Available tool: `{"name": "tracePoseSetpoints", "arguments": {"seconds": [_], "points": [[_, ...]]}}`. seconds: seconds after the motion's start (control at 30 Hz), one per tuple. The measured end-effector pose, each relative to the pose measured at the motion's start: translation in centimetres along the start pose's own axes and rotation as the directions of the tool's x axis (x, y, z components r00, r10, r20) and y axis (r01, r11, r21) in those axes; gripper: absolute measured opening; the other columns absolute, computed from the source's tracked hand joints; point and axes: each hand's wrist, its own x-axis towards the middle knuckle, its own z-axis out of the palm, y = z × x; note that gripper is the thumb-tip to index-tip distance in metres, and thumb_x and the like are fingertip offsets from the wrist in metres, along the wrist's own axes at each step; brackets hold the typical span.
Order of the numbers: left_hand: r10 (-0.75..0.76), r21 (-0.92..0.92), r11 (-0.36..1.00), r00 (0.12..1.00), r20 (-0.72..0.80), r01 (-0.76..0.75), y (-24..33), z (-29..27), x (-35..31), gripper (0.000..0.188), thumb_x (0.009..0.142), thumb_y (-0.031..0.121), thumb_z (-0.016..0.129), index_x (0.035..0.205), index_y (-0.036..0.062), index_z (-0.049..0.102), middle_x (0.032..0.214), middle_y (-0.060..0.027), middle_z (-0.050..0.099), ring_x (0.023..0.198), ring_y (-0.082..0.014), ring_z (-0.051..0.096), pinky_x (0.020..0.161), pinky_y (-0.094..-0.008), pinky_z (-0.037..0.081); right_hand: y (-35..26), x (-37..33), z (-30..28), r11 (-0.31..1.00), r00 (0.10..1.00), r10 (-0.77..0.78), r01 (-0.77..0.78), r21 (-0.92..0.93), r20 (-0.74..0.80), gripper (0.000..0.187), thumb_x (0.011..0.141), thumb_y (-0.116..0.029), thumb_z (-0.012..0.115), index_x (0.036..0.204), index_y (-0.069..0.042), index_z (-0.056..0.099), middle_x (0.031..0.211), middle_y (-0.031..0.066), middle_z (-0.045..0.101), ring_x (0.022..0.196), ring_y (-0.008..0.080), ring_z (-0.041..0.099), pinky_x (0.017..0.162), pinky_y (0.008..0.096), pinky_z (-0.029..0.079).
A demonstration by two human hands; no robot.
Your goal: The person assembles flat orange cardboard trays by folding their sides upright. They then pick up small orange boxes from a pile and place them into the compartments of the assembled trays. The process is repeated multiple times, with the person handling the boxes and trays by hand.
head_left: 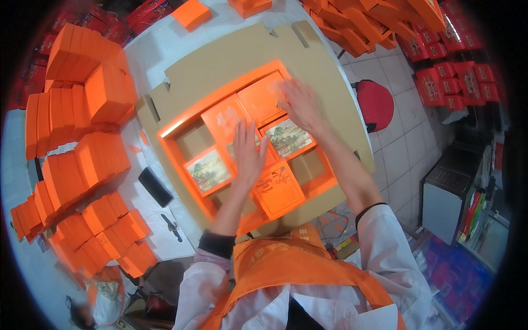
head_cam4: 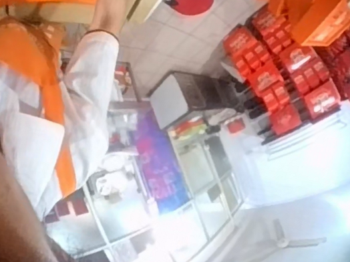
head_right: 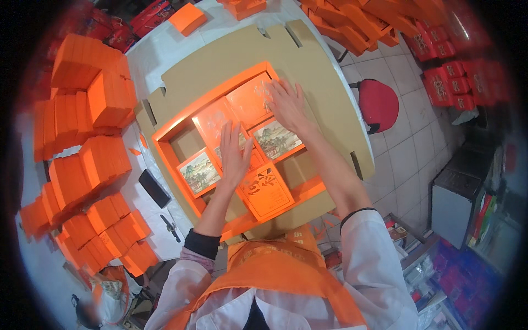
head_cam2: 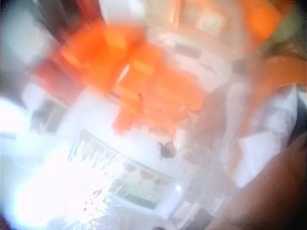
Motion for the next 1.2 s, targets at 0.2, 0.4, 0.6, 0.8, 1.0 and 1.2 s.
{"name": "tracePoseSetpoints", "arguments": {"seconds": [0.2,0.4,0.6,0.8,1.0,1.2], "points": [[0.151,0.218,0.961,0.983,0.104,-0.171,0.1,1.0,7.6,0.061,0.075,0.022,0.066,0.126,0.0002,0.040,0.137,-0.0209,0.029,0.129,-0.0354,0.024,0.104,-0.0465,0.023,0.7,-1.9,0.8,0.996,1.000,-0.031,0.031,-0.079,-0.002,0.047,0.087,-0.027,0.049,0.131,-0.012,0.038,0.140,0.0033,0.032,0.129,0.0262,0.024,0.103,0.0493,0.020],[0.234,0.328,0.901,0.955,0.185,-0.284,-0.1,3.3,11.8,0.060,0.074,0.028,0.066,0.122,0.0006,0.044,0.134,-0.0206,0.033,0.126,-0.0327,0.029,0.102,-0.0445,0.026,0.2,-1.6,1.0,0.992,0.999,-0.027,0.030,-0.125,0.019,0.046,0.087,-0.026,0.049,0.130,-0.012,0.041,0.140,0.0019,0.032,0.129,0.0259,0.025,0.102,0.0474,0.023],[0.220,0.380,0.878,0.950,0.221,-0.291,-0.9,3.0,9.1,0.058,0.073,0.027,0.067,0.121,0.0031,0.046,0.131,-0.0180,0.037,0.122,-0.0301,0.034,0.097,-0.0443,0.030,0.9,-1.9,1.7,0.998,0.997,0.044,-0.047,-0.040,-0.066,0.045,0.085,-0.024,0.051,0.128,-0.012,0.043,0.139,0.0038,0.032,0.129,0.0248,0.025,0.102,0.0467,0.024],[0.265,0.427,0.853,0.954,0.140,-0.300,-3.4,1.9,7.5,0.052,0.076,0.027,0.065,0.121,0.0071,0.048,0.128,-0.0170,0.042,0.120,-0.0297,0.037,0.098,-0.0440,0.029,0.9,-1.9,1.2,0.978,0.958,0.079,-0.020,0.208,-0.276,0.040,0.084,-0.020,0.054,0.121,-0.009,0.046,0.132,0.0086,0.040,0.124,0.0269,0.034,0.101,0.0423,0.028],[0.107,0.119,0.987,0.994,0.006,-0.107,-4.4,-0.3,2.5,0.039,0.083,0.020,0.057,0.116,0.0009,0.049,0.125,-0.0203,0.043,0.119,-0.0346,0.037,0.099,-0.0440,0.030,-3.8,-13.3,-2.4,0.729,0.956,0.288,-0.255,0.635,0.053,0.043,0.082,-0.020,0.060,0.120,-0.003,0.046,0.118,0.0145,0.050,0.108,0.0293,0.049,0.091,0.0369,0.040],[-0.086,-0.010,0.996,0.993,0.083,0.087,-4.1,-0.9,-4.3,0.030,0.089,0.018,0.049,0.110,-0.0040,0.052,0.123,-0.0216,0.045,0.117,-0.0375,0.038,0.098,-0.0445,0.030,-8.6,-19.7,-2.6,0.458,0.752,0.340,-0.657,0.599,0.564,0.066,0.081,-0.029,0.064,0.131,0.002,0.032,0.114,0.0164,0.052,0.102,0.0230,0.053,0.085,0.0323,0.043]]}}
